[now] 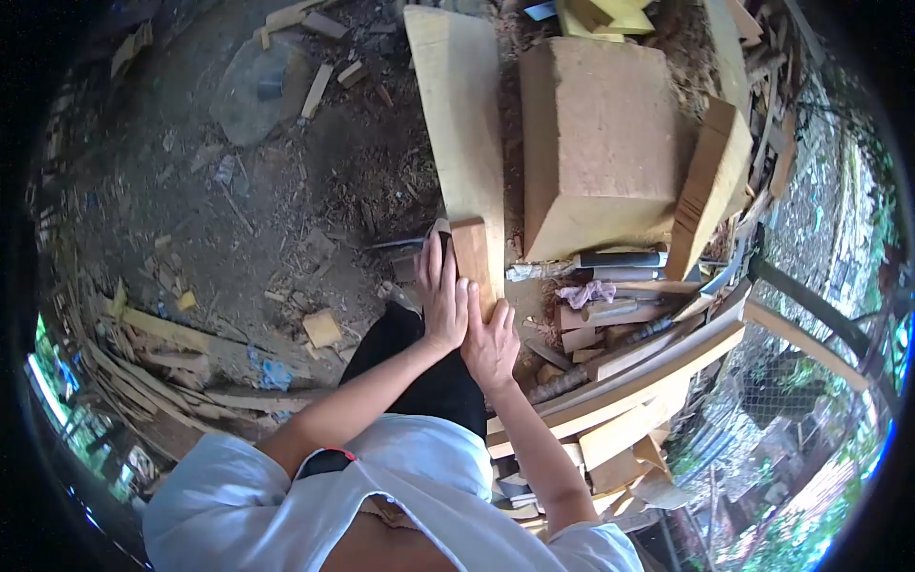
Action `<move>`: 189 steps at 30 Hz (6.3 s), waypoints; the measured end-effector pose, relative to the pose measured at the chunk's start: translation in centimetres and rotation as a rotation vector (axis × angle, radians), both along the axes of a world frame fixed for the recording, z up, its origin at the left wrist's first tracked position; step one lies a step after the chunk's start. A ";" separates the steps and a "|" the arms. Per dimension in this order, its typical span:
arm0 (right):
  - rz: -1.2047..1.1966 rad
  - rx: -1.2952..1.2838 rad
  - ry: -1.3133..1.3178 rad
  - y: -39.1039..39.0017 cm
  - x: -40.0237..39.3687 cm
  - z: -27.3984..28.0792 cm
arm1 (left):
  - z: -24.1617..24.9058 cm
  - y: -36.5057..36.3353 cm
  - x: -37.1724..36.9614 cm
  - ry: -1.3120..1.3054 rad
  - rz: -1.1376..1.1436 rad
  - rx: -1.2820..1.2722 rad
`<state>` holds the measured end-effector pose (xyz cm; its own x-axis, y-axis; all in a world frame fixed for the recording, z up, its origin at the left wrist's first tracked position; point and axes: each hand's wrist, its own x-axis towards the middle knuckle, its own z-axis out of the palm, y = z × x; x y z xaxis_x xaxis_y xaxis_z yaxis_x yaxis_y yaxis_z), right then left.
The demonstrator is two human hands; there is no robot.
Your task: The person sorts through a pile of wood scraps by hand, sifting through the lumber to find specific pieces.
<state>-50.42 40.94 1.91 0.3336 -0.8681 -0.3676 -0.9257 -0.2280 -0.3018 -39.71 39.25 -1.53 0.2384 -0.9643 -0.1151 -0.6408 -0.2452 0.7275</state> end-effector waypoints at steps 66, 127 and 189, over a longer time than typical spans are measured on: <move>-0.008 -0.154 -0.261 -7.5 0.1 5.6 | -2.1 -3.4 3.8 0.855 0.216 0.272; -0.072 0.079 0.038 -5.2 4.1 0.8 | 2.2 -4.5 1.8 0.152 0.064 0.224; -0.027 0.289 -0.081 -14.6 5.7 -0.4 | 0.3 -13.4 5.0 -0.007 0.035 0.137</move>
